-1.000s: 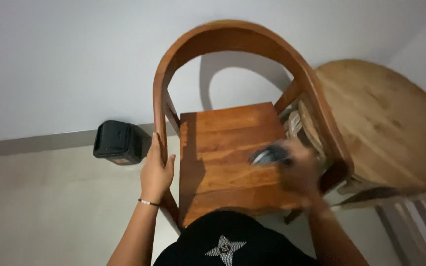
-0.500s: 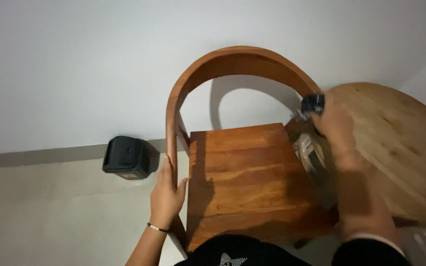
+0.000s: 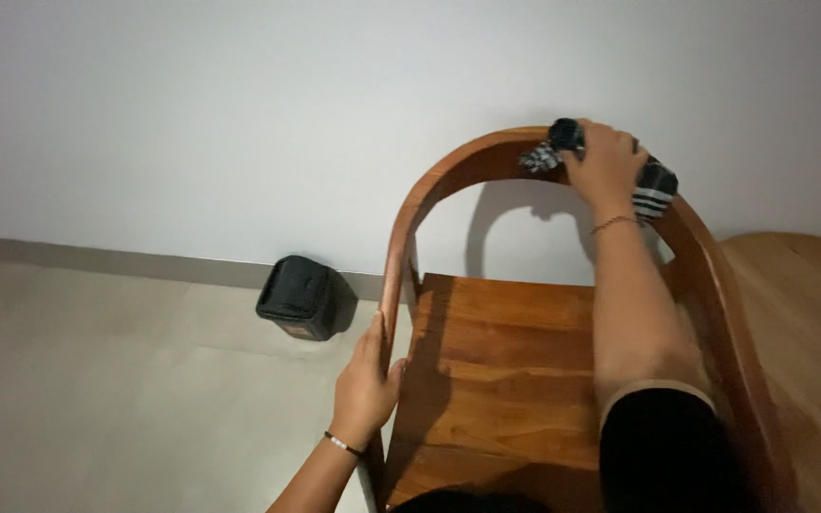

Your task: Wiping down a window frame, a wooden chair, a round table, and a clothes rack using a cloth.

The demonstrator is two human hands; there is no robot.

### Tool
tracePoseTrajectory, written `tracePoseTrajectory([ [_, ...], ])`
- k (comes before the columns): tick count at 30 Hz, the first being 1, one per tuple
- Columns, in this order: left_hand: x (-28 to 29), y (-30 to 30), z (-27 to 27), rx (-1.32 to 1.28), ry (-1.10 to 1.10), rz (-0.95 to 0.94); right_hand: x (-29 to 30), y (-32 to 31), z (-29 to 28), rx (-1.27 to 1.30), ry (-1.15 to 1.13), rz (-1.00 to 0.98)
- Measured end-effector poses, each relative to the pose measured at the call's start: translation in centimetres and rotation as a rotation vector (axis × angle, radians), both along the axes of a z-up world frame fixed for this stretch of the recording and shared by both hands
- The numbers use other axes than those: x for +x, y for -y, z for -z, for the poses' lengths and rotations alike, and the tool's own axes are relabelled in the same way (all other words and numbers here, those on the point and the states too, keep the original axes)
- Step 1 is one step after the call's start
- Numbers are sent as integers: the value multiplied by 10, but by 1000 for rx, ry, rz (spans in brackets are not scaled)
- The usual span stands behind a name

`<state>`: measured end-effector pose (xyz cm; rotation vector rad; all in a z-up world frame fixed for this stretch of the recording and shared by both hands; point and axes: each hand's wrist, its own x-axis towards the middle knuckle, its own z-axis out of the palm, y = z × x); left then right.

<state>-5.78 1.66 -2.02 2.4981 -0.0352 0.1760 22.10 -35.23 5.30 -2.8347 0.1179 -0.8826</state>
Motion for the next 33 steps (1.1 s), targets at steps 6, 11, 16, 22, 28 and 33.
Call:
tracePoseTrajectory([
  [6, 3, -1, 4, -39, 112, 17, 8, -94, -12, 143, -9, -265],
  [11, 2, -1, 38, 186, 464, -48, -26, -195, -35, 31, -165, -559],
  [16, -3, -6, 46, 239, 774, -59, -58, -264, 55, -122, -51, -752],
  [22, 0, -28, 106, 300, 917, -16, -158, -253, 129, 64, 126, -1027],
  [28, -7, -18, 65, 249, 990, 77, -194, -170, 151, 360, 42, -1038],
  [33, -6, -15, 58, 197, 922, 146, -257, -108, 184, 307, -500, -898],
])
